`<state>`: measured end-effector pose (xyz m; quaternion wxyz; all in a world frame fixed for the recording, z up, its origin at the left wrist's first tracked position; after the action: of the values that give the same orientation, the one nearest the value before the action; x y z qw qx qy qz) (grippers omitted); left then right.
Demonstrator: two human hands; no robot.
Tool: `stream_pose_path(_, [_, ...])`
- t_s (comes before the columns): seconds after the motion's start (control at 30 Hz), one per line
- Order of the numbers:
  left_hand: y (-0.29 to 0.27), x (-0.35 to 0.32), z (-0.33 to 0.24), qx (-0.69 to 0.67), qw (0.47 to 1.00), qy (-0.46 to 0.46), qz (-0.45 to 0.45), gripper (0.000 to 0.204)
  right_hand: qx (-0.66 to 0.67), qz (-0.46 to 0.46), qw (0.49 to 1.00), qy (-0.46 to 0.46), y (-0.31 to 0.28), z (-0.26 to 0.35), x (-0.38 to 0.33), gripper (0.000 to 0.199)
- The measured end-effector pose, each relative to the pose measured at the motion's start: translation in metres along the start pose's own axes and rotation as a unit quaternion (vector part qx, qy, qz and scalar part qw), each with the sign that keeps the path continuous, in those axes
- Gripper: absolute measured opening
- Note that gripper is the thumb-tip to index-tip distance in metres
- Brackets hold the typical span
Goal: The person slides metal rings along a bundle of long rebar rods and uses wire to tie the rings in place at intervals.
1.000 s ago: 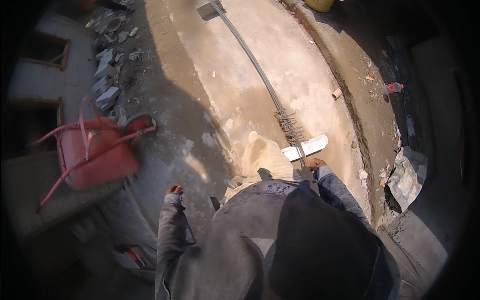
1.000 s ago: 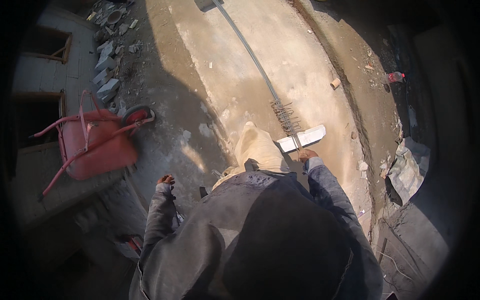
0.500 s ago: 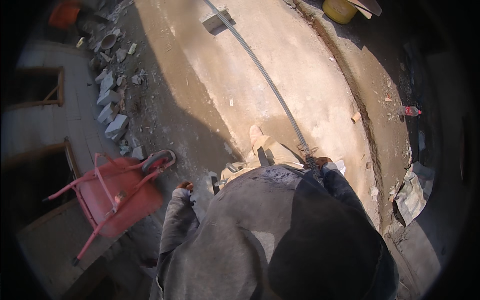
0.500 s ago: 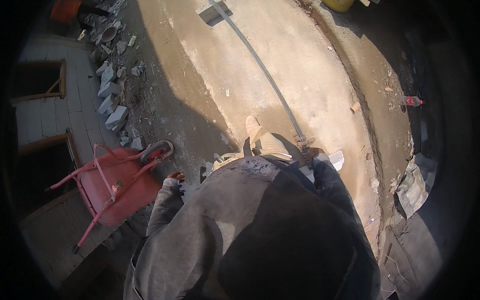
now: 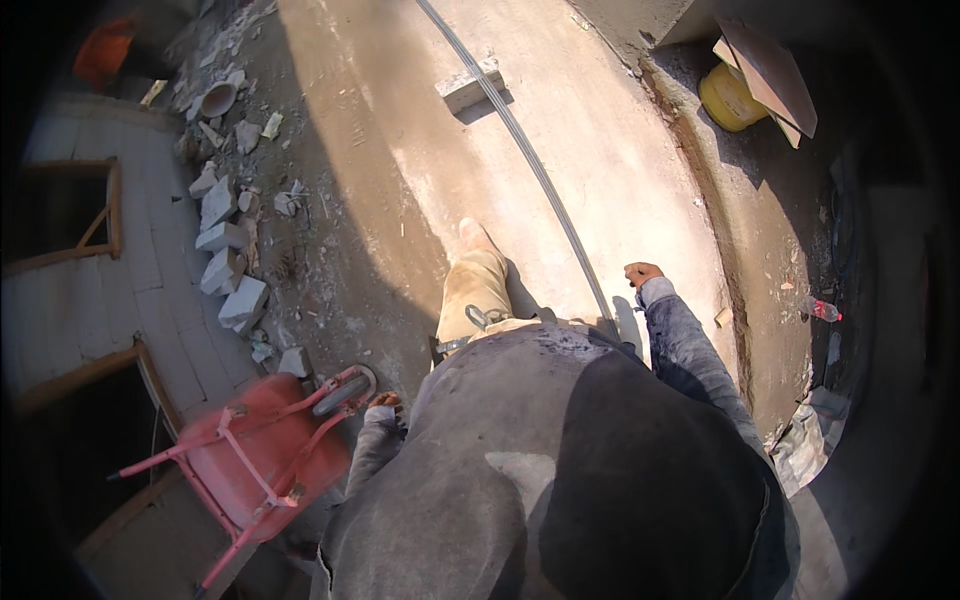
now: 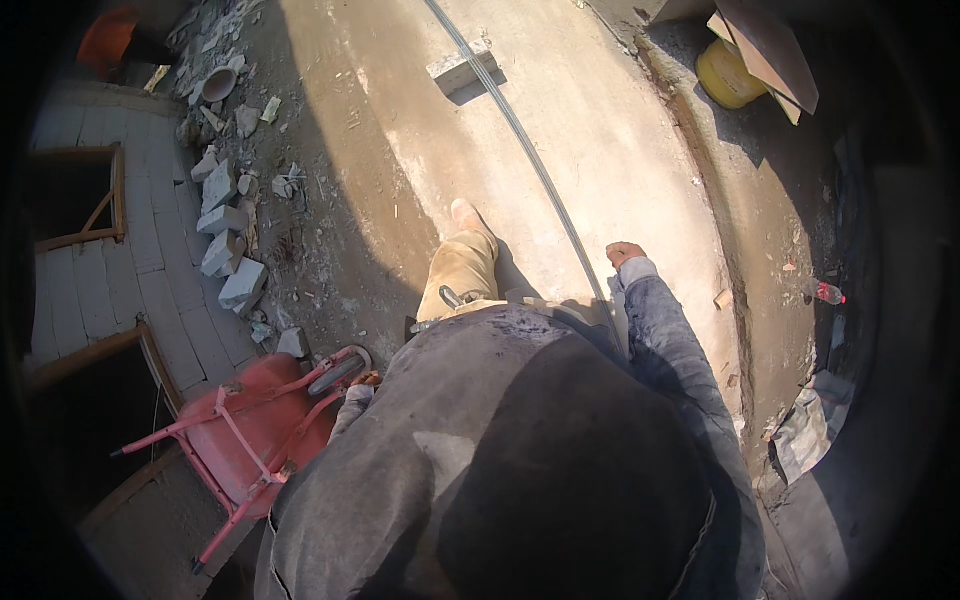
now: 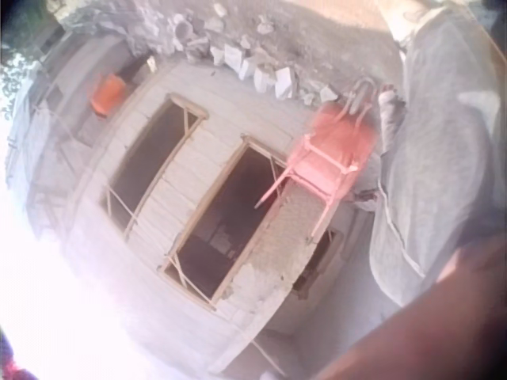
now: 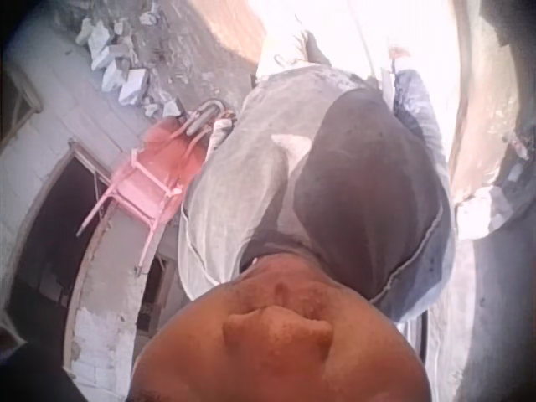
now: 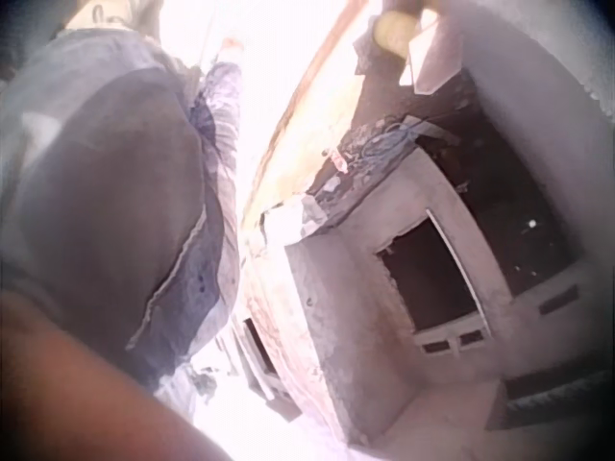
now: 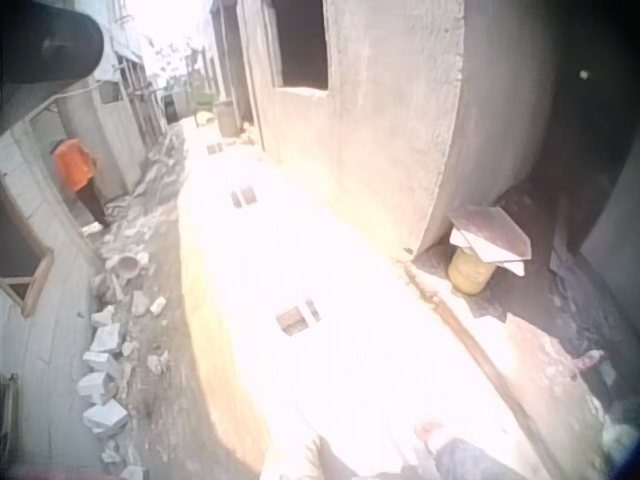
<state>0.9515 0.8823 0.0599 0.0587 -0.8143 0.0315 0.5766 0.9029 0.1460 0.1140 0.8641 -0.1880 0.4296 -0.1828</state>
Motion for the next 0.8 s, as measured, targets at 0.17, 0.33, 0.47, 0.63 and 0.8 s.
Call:
stream_pose_path(0.17, [0.003,0.058,-0.156,0.093,0.989,0.086,-0.074,0.025,-0.085,0.063,0.992,0.074,0.033,0.021,0.074,0.018])
stream_pose_path(0.33, [0.062,0.054,-0.428,0.140,0.974,0.169,-0.054,0.024,0.011,0.028,0.994,0.102,0.038,0.085,0.116,0.016])
stream_pose_path(0.47, [0.107,0.063,-0.625,0.142,0.942,0.303,-0.017,0.025,-0.018,0.037,0.993,0.111,0.048,0.152,0.185,0.017])
stream_pose_path(0.63, [0.094,0.135,-0.765,0.167,0.923,0.347,-0.014,0.026,0.018,0.049,0.991,0.127,0.067,0.255,0.289,0.019])
stream_pose_path(0.8, [-0.003,0.215,-0.768,0.214,0.950,0.226,-0.026,0.030,0.025,0.088,0.990,0.105,0.101,0.414,0.382,0.022])
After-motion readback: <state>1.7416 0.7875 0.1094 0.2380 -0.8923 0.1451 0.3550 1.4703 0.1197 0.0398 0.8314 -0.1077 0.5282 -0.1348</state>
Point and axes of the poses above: each hand's wrist, its own x-axis towards the middle knuckle, its own y-axis out of the palm, z = x × y, the point moved 4 cm from there along x, towards the middle knuckle, and after that the axes turned 1 degree about z, right-handed, at the moved point
